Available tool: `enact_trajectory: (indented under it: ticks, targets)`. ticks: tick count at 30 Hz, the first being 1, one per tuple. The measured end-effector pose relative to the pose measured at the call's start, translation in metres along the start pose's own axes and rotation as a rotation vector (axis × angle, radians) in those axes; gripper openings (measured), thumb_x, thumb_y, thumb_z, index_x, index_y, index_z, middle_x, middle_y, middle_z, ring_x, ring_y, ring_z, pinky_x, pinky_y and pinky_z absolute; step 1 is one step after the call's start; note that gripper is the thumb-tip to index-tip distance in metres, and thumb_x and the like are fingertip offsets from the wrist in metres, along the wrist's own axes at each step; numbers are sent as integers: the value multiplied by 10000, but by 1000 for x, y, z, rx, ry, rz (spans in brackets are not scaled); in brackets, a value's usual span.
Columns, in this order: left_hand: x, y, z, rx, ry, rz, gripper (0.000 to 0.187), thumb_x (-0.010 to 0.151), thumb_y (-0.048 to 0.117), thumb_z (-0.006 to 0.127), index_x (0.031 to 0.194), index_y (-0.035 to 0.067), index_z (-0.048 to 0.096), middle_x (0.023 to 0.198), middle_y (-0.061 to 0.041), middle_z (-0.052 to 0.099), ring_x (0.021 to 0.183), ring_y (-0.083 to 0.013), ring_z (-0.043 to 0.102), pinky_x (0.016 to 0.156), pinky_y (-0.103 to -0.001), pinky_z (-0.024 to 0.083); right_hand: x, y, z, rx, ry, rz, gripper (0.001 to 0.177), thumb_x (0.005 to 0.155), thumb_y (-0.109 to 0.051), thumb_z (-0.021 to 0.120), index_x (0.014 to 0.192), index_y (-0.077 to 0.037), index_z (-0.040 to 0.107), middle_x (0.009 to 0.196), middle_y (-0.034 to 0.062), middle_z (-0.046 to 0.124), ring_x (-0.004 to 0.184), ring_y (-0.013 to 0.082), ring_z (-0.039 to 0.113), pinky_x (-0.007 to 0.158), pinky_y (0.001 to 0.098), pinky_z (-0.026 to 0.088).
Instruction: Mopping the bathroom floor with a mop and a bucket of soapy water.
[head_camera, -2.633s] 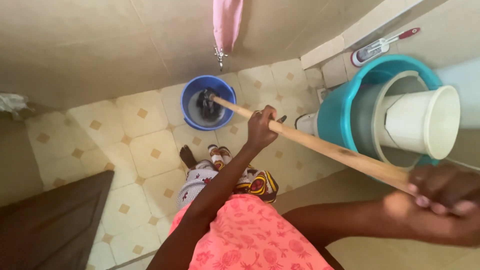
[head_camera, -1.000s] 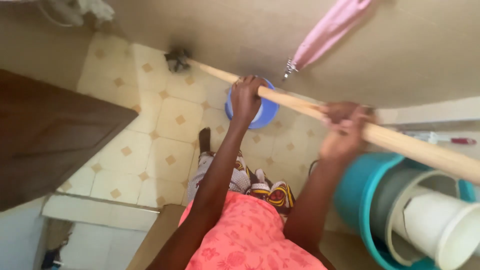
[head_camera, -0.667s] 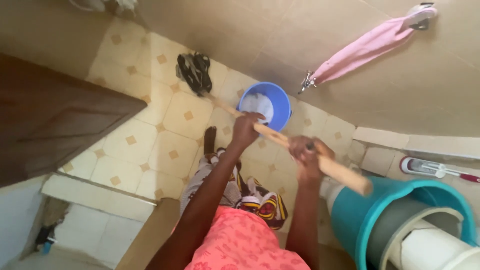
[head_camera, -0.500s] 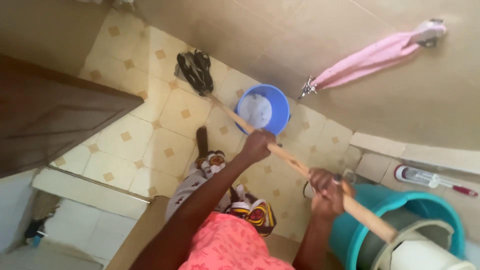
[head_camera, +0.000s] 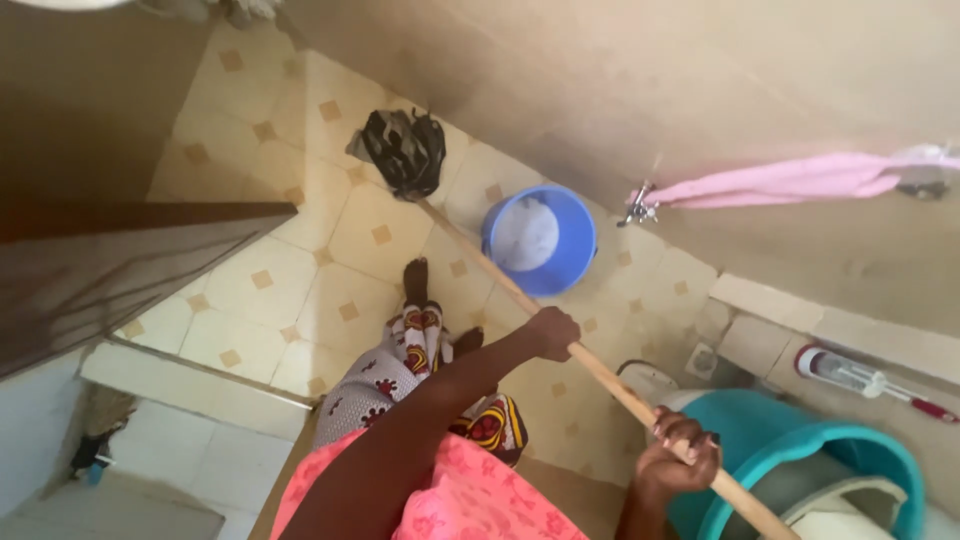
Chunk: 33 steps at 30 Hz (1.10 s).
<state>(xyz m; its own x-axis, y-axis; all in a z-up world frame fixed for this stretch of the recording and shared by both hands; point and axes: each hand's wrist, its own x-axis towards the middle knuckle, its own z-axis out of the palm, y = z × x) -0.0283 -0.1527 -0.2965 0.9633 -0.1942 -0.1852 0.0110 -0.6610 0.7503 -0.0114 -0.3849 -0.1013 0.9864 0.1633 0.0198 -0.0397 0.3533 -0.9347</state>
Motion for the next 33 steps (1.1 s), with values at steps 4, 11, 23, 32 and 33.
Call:
enact_trajectory:
  ticks: [4,11,23,32,33]
  targets:
    - [-11,-50,-32,31,86,-87,133,704,275,697,789,218,781,827,-69,749,855,-320,717,841,-474,531,33,45,44,80,-68,38,411,1070,-350,488,738,-108,495,625,85,473,610,227,454,792,444,449]
    - [-70,-177,-162,51,315,-254,153,608,276,724,747,219,747,763,-71,738,798,-314,713,882,-447,520,68,131,224,149,-101,98,165,975,-258,593,889,-123,554,706,70,504,656,206,480,739,430,471]
    - [-273,-353,-241,475,361,-1265,1120,691,667,767,1547,73,355,1527,-246,406,1422,-427,323,1185,-600,89,86,149,462,95,-910,101,399,1085,-281,550,767,-78,419,672,46,453,665,185,462,645,317,421]
    - [-430,-419,-210,1130,-288,-1748,685,951,544,405,1520,169,478,1562,-75,454,1430,-324,329,1127,-595,97,81,145,561,91,-1165,75,368,1102,-216,511,780,-50,447,672,53,480,653,160,498,622,304,428]
    - [-424,-405,-218,1009,-298,-1692,617,968,492,465,1475,149,543,1516,-100,516,1395,-339,400,1111,-603,150,78,145,566,96,-1185,61,371,1105,-211,524,782,-50,441,676,52,479,653,159,495,630,303,424]
